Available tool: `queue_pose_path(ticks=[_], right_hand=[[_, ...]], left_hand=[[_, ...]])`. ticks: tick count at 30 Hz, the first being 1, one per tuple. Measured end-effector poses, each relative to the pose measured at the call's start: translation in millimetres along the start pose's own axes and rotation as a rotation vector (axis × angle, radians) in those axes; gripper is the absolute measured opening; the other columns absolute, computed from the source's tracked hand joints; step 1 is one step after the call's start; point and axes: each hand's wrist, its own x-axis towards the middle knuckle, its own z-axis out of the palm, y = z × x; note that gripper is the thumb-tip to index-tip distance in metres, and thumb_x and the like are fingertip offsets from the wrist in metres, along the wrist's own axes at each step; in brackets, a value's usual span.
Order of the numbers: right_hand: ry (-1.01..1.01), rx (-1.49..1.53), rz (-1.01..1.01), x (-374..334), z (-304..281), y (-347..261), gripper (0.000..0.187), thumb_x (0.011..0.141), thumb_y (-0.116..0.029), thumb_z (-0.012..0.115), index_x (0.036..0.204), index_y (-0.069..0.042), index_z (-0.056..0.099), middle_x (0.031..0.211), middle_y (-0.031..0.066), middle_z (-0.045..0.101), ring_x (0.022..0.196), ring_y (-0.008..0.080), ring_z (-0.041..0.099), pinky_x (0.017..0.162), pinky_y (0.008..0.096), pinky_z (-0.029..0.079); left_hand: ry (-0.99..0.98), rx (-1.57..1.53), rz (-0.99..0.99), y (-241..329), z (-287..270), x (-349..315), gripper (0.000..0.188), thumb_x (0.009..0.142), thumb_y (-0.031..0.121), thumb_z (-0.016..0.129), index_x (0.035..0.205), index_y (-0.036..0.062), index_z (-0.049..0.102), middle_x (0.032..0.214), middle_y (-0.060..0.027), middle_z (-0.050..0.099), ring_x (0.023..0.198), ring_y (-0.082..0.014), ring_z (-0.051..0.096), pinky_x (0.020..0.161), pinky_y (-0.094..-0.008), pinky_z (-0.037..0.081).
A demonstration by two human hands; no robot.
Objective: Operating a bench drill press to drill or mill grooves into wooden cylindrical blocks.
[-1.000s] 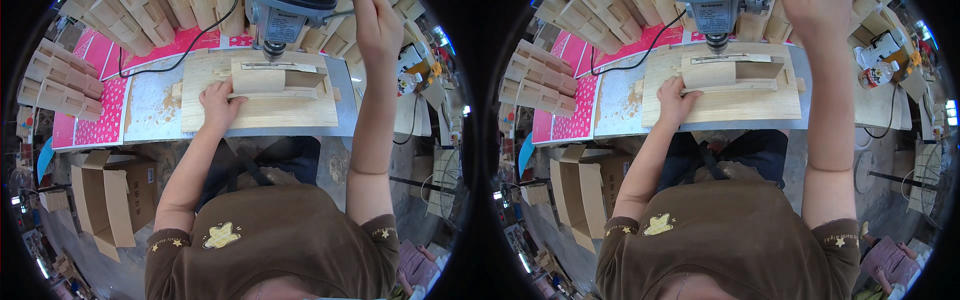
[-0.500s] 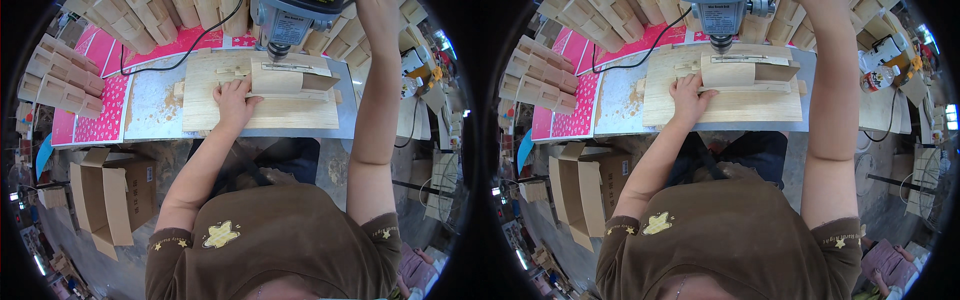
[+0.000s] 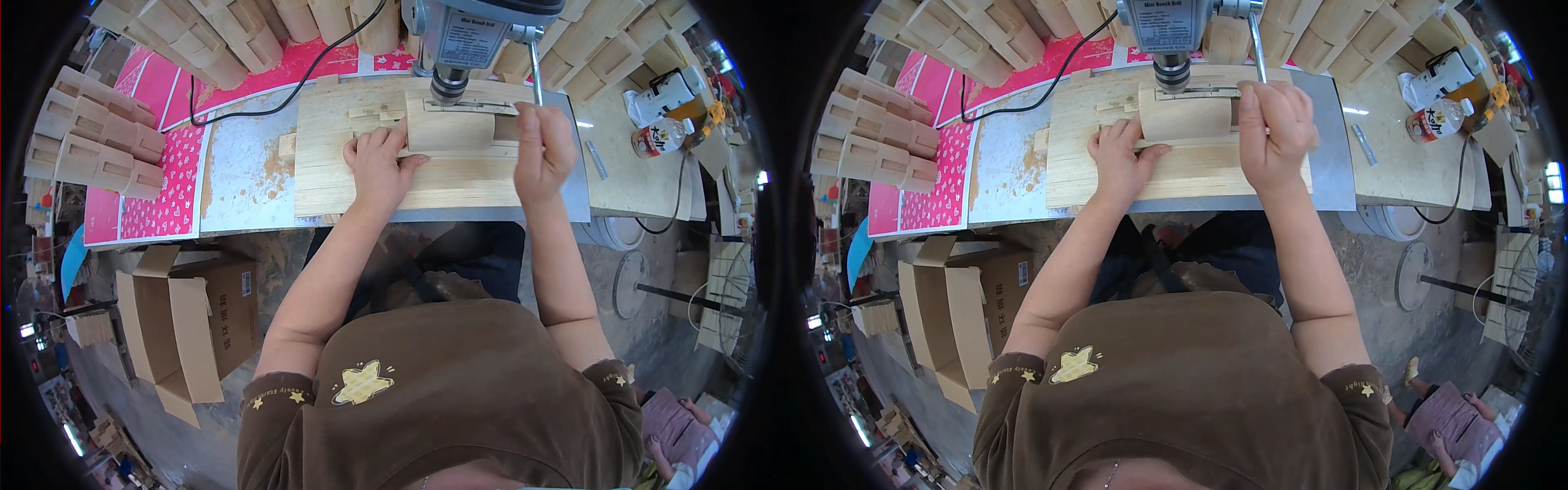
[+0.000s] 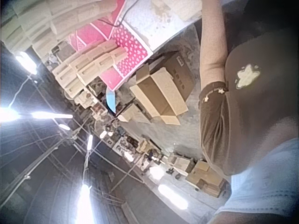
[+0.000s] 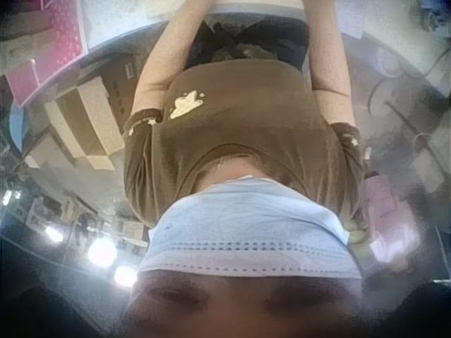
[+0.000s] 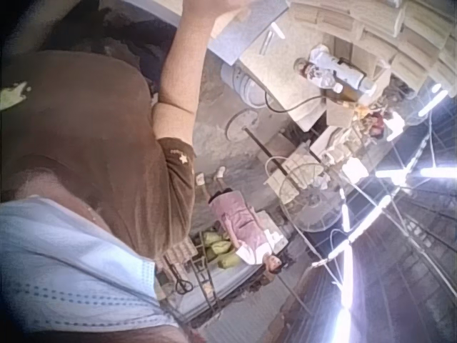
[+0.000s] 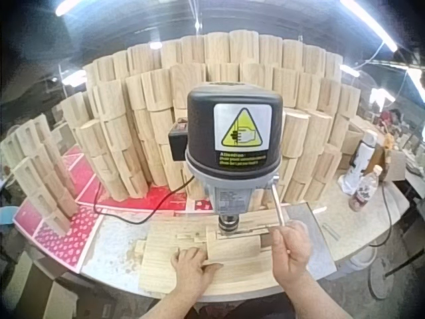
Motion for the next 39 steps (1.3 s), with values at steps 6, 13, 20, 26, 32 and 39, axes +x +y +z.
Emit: queue_pose_path(ticks=[6,13,20,26,32,39], right_hand=[[0.032,0.053,-0.053,-6.0,8.0,9.4,0.005,0.085,-0.006,0.059,0.086,-0.002,0.063,0.076,0.0072,0.060,0.073,0.0234,0.055,0.073,0.0327,0.040],[0.051,-0.065,-0.057,64.2,-27.7,-23.3,0.014,0.090,-0.011,0.056,0.089,0.002,0.063,0.071,0.0056,0.057,0.062,0.0105,0.051,0.057,0.0237,0.038],[0.017,-0.206,0.048,191.3,1.7,14.5,0.033,0.089,-0.026,0.050,0.077,0.004,0.060,0.063,0.0111,0.055,0.062,0.0173,0.053,0.059,0.0311,0.041],[-0.036,0.104,0.165,168.6,-1.0,10.0,0.030,0.092,-0.025,0.049,0.092,0.002,0.062,0.071,0.0054,0.059,0.070,0.0134,0.056,0.063,0.0264,0.043],[-0.423,-0.242,0.098,13.0,-9.9,51.5,0.019,0.088,-0.020,0.057,0.103,-0.009,0.062,0.094,0.0074,0.062,0.093,0.0235,0.056,0.086,0.0378,0.040],[-0.554,-0.401,0.028,-7.7,-18.4,40.5,0.025,0.080,-0.019,0.064,0.103,-0.011,0.060,0.094,0.0031,0.059,0.094,0.0231,0.052,0.090,0.0382,0.032]], left_hand=[[-0.004,0.010,-0.019,-0.7,-1.1,-1.3,0.058,0.070,0.034,0.073,0.121,0.0112,0.057,0.086,-0.0030,0.055,0.091,-0.0227,0.049,0.093,-0.0427,0.026],[0.017,0.016,-0.021,-3.5,-1.2,-3.3,0.059,0.068,0.035,0.075,0.120,0.0124,0.058,0.085,-0.0025,0.056,0.090,-0.0224,0.050,0.093,-0.0422,0.026],[-0.030,-0.116,-0.091,1.3,-4.9,6.2,0.055,0.062,0.031,0.079,0.113,0.0164,0.064,0.084,-0.0002,0.058,0.091,-0.0200,0.051,0.093,-0.0426,0.025],[-0.100,-0.275,-0.165,-1.6,-4.0,16.0,0.049,0.058,0.031,0.082,0.100,0.0104,0.068,0.082,-0.0005,0.057,0.088,-0.0179,0.053,0.092,-0.0415,0.025],[-0.076,-0.319,-0.112,-5.3,-6.7,16.9,0.039,0.060,0.026,0.081,0.093,0.0096,0.067,0.081,0.0000,0.056,0.084,-0.0178,0.055,0.092,-0.0390,0.025],[-0.130,-0.567,-0.155,-29.5,-45.6,6.7,0.035,0.058,0.012,0.082,0.087,0.0049,0.064,0.078,-0.0004,0.055,0.071,-0.0114,0.053,0.068,-0.0291,0.042]])
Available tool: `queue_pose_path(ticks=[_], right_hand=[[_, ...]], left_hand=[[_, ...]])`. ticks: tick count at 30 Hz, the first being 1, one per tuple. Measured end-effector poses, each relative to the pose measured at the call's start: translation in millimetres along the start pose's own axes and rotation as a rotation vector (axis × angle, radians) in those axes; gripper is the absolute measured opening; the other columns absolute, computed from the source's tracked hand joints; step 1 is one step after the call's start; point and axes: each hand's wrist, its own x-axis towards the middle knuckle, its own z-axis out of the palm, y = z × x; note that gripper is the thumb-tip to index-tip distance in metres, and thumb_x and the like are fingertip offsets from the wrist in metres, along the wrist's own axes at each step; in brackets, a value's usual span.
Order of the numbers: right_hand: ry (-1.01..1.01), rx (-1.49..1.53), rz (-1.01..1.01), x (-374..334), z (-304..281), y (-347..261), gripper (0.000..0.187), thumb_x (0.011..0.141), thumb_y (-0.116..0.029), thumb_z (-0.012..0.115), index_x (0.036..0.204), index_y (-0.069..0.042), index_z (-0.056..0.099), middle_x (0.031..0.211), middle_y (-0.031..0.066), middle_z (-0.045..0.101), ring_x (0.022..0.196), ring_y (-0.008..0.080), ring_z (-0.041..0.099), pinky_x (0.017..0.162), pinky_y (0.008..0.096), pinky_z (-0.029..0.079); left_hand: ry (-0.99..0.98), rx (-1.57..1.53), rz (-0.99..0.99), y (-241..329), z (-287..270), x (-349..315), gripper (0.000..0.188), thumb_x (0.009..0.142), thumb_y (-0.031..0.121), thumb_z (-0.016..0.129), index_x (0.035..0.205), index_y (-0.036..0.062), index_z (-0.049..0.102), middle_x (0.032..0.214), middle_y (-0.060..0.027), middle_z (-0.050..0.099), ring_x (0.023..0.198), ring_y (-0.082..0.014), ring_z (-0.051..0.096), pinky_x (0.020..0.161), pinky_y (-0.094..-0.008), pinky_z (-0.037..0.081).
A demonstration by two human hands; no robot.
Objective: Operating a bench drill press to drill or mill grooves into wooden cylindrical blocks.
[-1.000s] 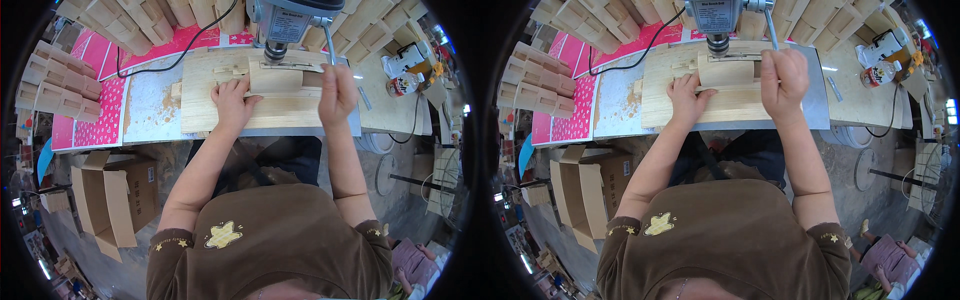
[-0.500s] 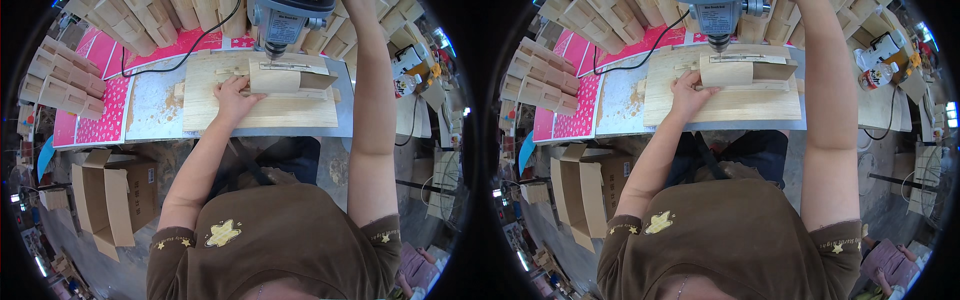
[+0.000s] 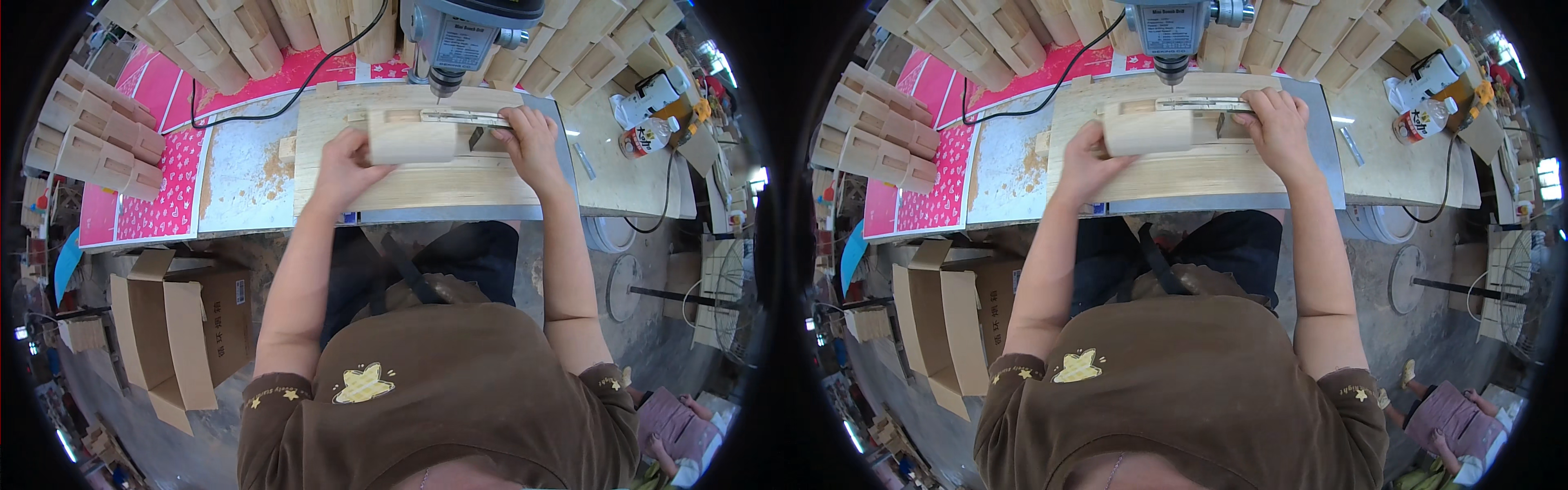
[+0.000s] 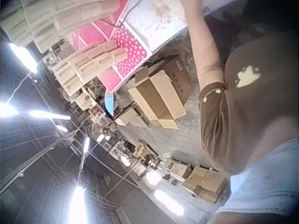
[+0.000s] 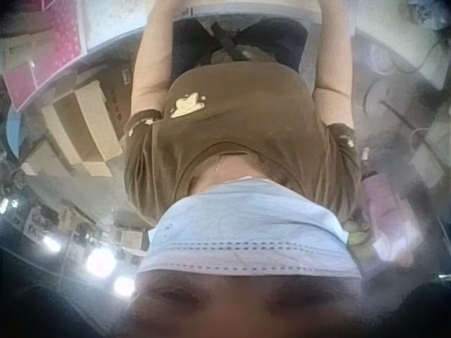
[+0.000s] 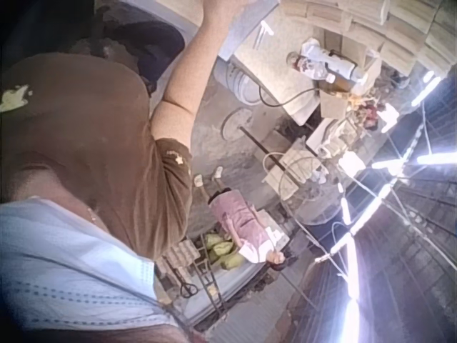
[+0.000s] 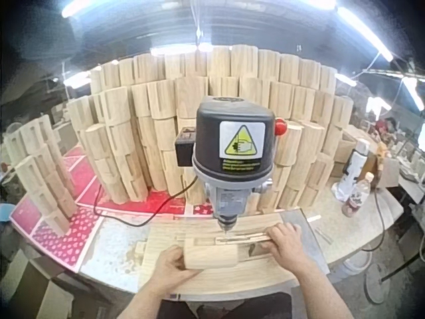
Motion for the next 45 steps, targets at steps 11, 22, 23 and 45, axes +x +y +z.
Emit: queue_pose_path(ticks=[11,22,23,45], right_hand=[[-0.052,0.118,-0.115,-7.9,-4.2,-15.0,0.024,0.079,-0.019,0.066,0.100,-0.009,0.060,0.091,0.0034,0.058,0.092,0.0223,0.053,0.088,0.0367,0.032],[-0.052,0.082,-0.073,-22.9,-13.5,-23.9,0.030,0.074,-0.023,0.070,0.097,-0.009,0.060,0.091,0.0042,0.058,0.094,0.0238,0.054,0.087,0.0375,0.033],[-0.050,0.079,-0.068,-23.0,-13.2,-24.4,0.030,0.074,-0.023,0.070,0.097,-0.009,0.060,0.091,0.0042,0.058,0.094,0.0238,0.054,0.087,0.0375,0.033],[-0.014,0.106,-0.063,-25.1,-10.8,-23.1,0.031,0.071,-0.023,0.072,0.097,-0.010,0.061,0.091,0.0028,0.059,0.092,0.0238,0.053,0.086,0.0380,0.032]], left_hand=[[0.039,-0.120,-0.110,37.3,-95.2,-43.8,0.033,0.056,0.004,0.081,0.084,0.0018,0.064,0.065,0.0081,0.043,0.058,-0.0028,0.037,0.053,-0.0199,0.032],[0.242,-0.466,-0.592,48.5,-68.6,-34.8,0.032,0.074,0.031,0.076,0.067,0.0038,0.061,0.055,0.0012,0.053,0.042,-0.0035,0.038,0.040,-0.0190,0.025],[0.253,-0.428,-0.617,49.4,-62.0,-34.4,0.032,0.074,0.030,0.077,0.066,0.0036,0.061,0.054,0.0011,0.052,0.041,-0.0035,0.037,0.039,-0.0188,0.024],[0.182,-0.440,-0.690,51.6,-51.9,-31.0,0.039,0.073,0.033,0.078,0.069,-0.0022,0.061,0.054,-0.0022,0.053,0.039,-0.0049,0.038,0.036,-0.0200,0.027]])
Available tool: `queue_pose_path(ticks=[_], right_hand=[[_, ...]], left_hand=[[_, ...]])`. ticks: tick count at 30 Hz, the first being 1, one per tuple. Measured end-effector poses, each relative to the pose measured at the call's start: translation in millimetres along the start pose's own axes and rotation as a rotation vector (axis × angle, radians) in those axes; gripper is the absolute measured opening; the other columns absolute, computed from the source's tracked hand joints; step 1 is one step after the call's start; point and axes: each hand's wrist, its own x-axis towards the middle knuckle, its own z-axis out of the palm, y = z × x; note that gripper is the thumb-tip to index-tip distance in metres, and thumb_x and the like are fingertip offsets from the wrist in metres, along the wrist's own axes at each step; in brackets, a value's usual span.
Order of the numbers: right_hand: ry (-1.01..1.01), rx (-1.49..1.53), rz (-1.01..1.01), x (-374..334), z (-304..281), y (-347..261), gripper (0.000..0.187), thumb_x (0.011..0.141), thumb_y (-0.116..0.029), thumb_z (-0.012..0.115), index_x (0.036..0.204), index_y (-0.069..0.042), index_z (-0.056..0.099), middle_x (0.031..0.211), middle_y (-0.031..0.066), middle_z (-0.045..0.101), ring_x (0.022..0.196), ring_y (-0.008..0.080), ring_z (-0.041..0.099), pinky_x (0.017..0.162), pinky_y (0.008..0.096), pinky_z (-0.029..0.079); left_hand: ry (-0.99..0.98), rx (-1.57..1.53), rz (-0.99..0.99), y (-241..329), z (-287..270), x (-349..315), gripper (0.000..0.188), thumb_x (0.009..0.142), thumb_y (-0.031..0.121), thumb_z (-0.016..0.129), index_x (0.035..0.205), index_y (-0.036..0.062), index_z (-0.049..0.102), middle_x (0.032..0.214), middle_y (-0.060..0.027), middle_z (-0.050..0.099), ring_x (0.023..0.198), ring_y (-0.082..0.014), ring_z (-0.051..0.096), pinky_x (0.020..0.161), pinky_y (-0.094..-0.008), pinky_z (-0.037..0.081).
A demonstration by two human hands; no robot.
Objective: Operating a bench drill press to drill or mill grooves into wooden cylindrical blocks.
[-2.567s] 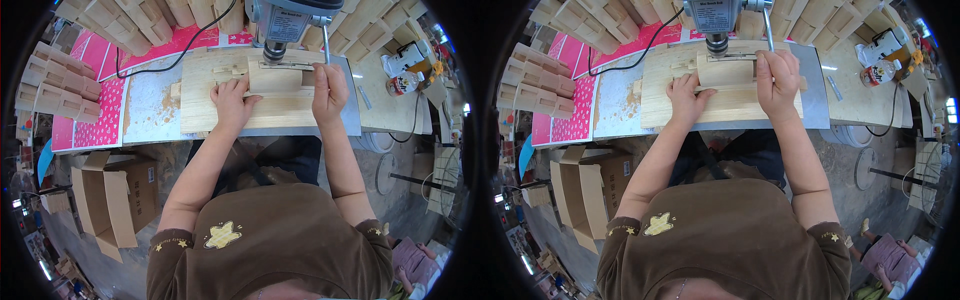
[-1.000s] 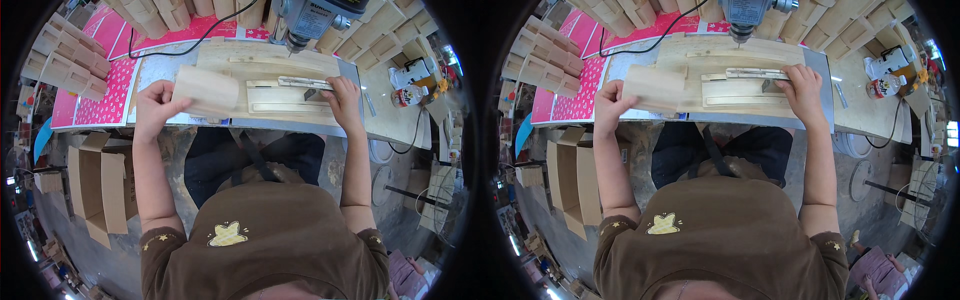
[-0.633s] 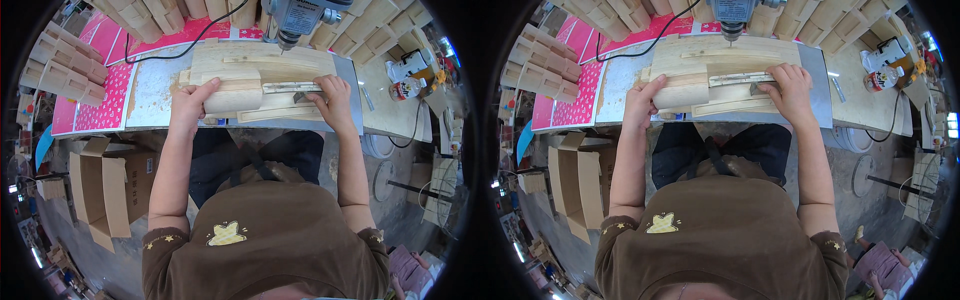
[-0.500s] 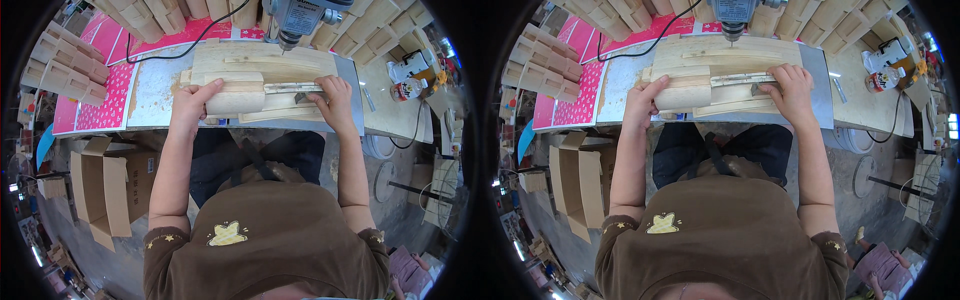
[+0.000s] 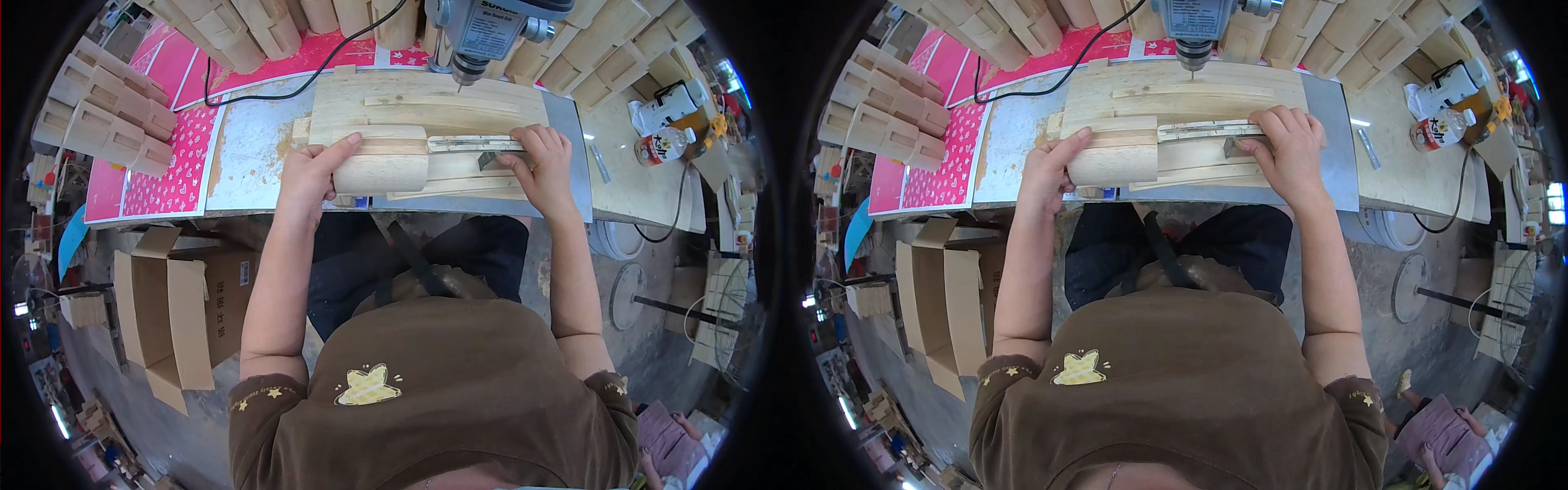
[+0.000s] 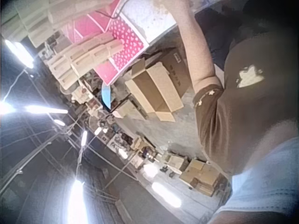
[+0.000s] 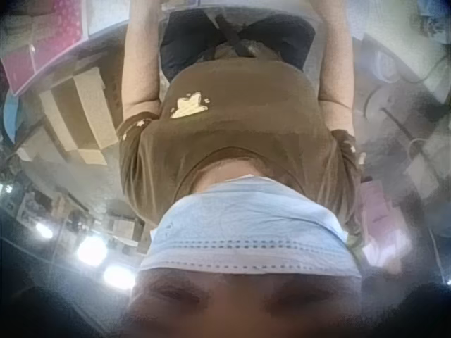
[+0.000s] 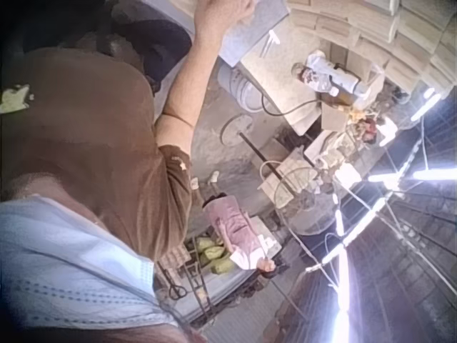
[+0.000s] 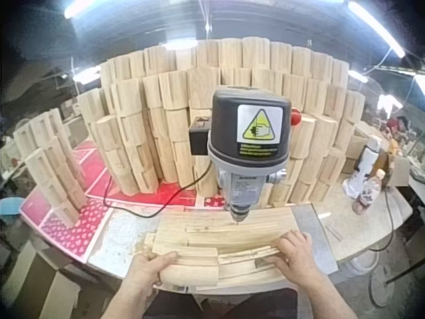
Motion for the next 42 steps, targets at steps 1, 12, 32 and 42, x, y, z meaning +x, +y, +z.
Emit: queue_pose_path(ticks=[1,12,32,42], right_hand=[[0.006,-0.031,0.012,-0.8,0.6,-0.6,0.031,0.071,-0.023,0.072,0.097,-0.010,0.061,0.092,0.0026,0.059,0.092,0.0237,0.053,0.086,0.0382,0.032],[0.014,-0.067,0.037,7.3,9.9,-8.4,0.033,0.071,-0.020,0.072,0.100,-0.011,0.061,0.094,0.0035,0.058,0.094,0.0250,0.053,0.089,0.0397,0.033],[0.073,-0.026,0.106,35.3,44.1,5.2,0.060,0.068,-0.009,0.073,0.123,-0.019,0.054,0.115,0.0047,0.056,0.113,0.0271,0.048,0.100,0.0595,0.029],[0.549,0.593,0.017,65.9,-11.1,11.5,0.035,0.081,-0.003,0.066,0.115,-0.007,0.057,0.111,0.0103,0.058,0.100,0.0239,0.058,0.082,0.0291,0.048]], left_hand=[[0.000,0.000,0.000,-3.7,1.4,2.5,0.039,0.073,0.033,0.078,0.069,-0.0022,0.061,0.054,-0.0022,0.053,0.039,-0.0049,0.038,0.036,-0.0200,0.027],[-0.205,0.164,0.132,-21.5,62.2,7.6,0.045,0.070,0.030,0.081,0.089,-0.0062,0.061,0.073,-0.0039,0.057,0.063,-0.0089,0.051,0.053,-0.0224,0.041],[0.148,0.859,0.906,-65.7,46.8,57.0,0.068,0.056,0.028,0.083,0.118,0.0100,0.060,0.094,-0.0038,0.058,0.096,-0.0223,0.051,0.089,-0.0404,0.029],[0.133,0.910,0.937,-64.0,43.3,61.4,0.061,0.058,0.030,0.080,0.113,0.0128,0.064,0.085,0.0000,0.058,0.089,-0.0213,0.050,0.085,-0.0404,0.029]])
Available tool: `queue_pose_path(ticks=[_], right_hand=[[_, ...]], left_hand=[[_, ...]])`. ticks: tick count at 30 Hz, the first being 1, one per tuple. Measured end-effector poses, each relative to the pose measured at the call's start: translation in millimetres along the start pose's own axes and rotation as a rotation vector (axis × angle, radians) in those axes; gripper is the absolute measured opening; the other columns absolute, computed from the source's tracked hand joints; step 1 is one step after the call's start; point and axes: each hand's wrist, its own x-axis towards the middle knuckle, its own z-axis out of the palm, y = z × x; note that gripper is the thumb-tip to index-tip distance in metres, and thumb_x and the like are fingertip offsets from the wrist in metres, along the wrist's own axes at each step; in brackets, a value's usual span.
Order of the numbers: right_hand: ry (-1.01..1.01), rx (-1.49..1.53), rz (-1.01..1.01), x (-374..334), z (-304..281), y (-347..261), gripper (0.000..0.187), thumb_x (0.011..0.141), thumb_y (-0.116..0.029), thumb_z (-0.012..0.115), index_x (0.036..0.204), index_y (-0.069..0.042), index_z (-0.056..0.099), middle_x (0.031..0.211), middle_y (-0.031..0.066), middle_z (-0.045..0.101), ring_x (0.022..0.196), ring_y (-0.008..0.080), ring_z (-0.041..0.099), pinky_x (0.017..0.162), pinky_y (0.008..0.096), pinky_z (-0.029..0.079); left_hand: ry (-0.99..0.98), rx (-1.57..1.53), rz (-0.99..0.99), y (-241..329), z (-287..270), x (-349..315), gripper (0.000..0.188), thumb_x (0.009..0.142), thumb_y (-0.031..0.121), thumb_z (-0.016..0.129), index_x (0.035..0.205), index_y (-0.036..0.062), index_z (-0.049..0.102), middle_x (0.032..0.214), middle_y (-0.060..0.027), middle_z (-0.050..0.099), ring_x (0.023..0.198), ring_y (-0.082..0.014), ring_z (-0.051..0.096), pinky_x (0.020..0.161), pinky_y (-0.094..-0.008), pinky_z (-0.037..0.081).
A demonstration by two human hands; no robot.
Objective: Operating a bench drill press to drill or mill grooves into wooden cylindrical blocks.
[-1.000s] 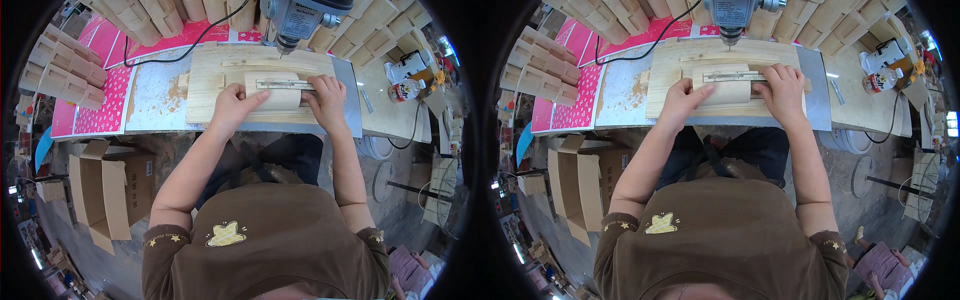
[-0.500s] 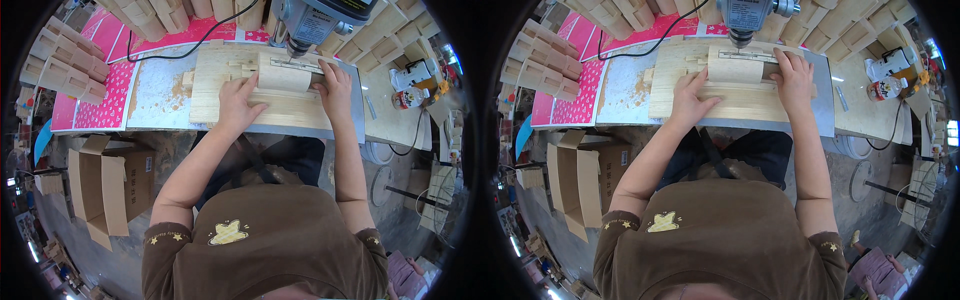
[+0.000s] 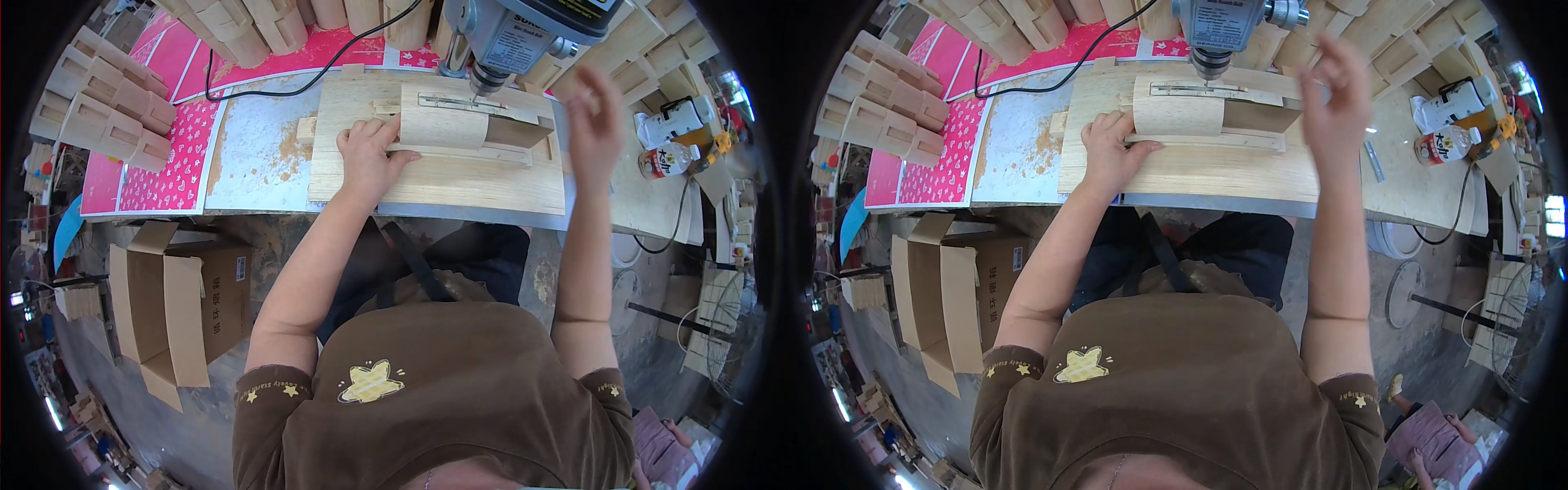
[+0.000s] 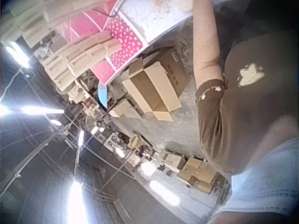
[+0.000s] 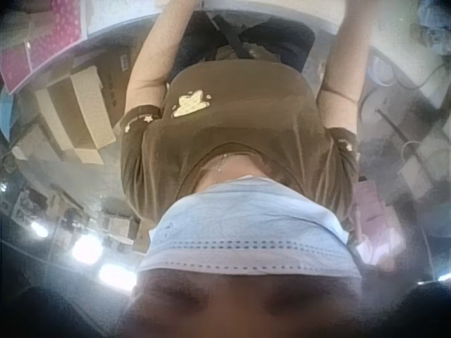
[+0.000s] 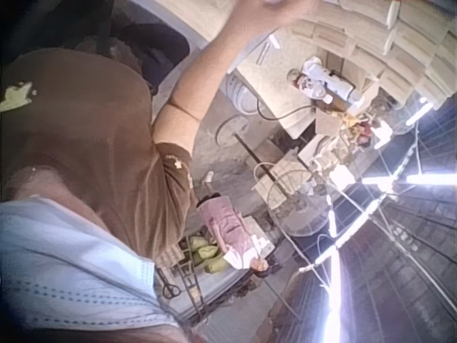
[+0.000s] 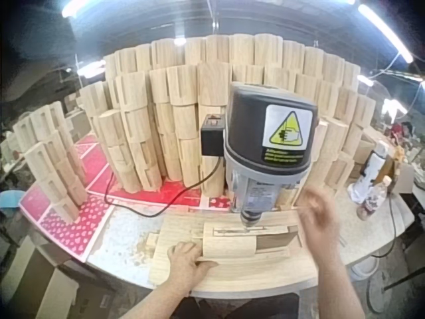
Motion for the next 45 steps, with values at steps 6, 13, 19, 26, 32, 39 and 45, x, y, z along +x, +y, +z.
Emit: queue_pose_path(ticks=[6,13,19,26,32,39,45], right_hand=[[0.235,-0.057,-0.159,135.0,15.6,-30.6,0.029,0.095,-0.024,0.049,0.101,0.002,0.061,0.075,0.0046,0.058,0.073,0.0107,0.054,0.063,0.0249,0.042],[-0.057,-0.307,0.008,122.4,4.6,-69.0,0.026,0.094,-0.021,0.050,0.096,0.001,0.063,0.074,0.0069,0.058,0.072,0.0125,0.054,0.066,0.0254,0.044],[-0.119,-0.542,0.048,51.3,-21.0,-84.5,0.022,0.092,-0.019,0.058,0.101,0.001,0.064,0.075,0.0009,0.057,0.070,0.0075,0.052,0.061,0.0192,0.039],[-0.002,-0.372,-0.083,-2.7,-3.9,-67.8,0.009,0.086,-0.009,0.059,0.085,-0.002,0.064,0.066,0.0074,0.057,0.061,0.0208,0.054,0.061,0.0307,0.041],[0.009,-0.402,-0.181,-37.1,11.2,-27.2,0.007,0.083,-0.004,0.060,0.088,-0.003,0.064,0.072,0.0047,0.060,0.068,0.0205,0.056,0.077,0.0324,0.040],[0.044,-0.357,-0.244,-40.5,16.7,-10.1,0.008,0.081,-0.004,0.061,0.089,-0.004,0.064,0.070,0.0063,0.056,0.064,0.0219,0.051,0.070,0.0332,0.038],[0.089,-0.345,-0.269,37.0,-5.4,-54.8,0.015,0.088,-0.011,0.056,0.080,-0.001,0.063,0.060,0.0039,0.051,0.056,0.0144,0.046,0.055,0.0270,0.037]], left_hand=[[0.050,0.042,0.041,0.1,1.1,0.5,0.053,0.061,0.032,0.079,0.108,0.0141,0.064,0.079,-0.0001,0.054,0.082,-0.0214,0.048,0.079,-0.0371,0.029],[-0.007,0.046,0.017,3.3,-2.4,-0.1,0.057,0.062,0.033,0.078,0.112,0.0115,0.063,0.081,0.0004,0.055,0.085,-0.0210,0.049,0.081,-0.0388,0.029],[-0.008,0.045,0.007,-2.4,-2.4,-2.4,0.055,0.062,0.032,0.078,0.111,0.0118,0.063,0.080,0.0006,0.054,0.084,-0.0206,0.049,0.080,-0.0383,0.029],[-0.023,0.041,0.018,1.1,-1.3,0.3,0.053,0.062,0.031,0.078,0.110,0.0131,0.063,0.080,0.0007,0.054,0.084,-0.0205,0.049,0.080,-0.0380,0.028],[-0.019,0.038,0.022,-1.3,0.5,0.1,0.053,0.062,0.030,0.078,0.110,0.0121,0.063,0.080,0.0004,0.053,0.084,-0.0205,0.049,0.080,-0.0379,0.028],[-0.024,0.030,0.021,0.0,0.5,1.2,0.053,0.062,0.030,0.078,0.110,0.0115,0.063,0.079,0.0000,0.053,0.084,-0.0208,0.050,0.080,-0.0375,0.029],[-0.004,0.034,0.003,-2.2,-1.9,-2.2,0.054,0.062,0.030,0.079,0.111,0.0122,0.063,0.079,0.0000,0.054,0.085,-0.0210,0.050,0.080,-0.0376,0.029]])
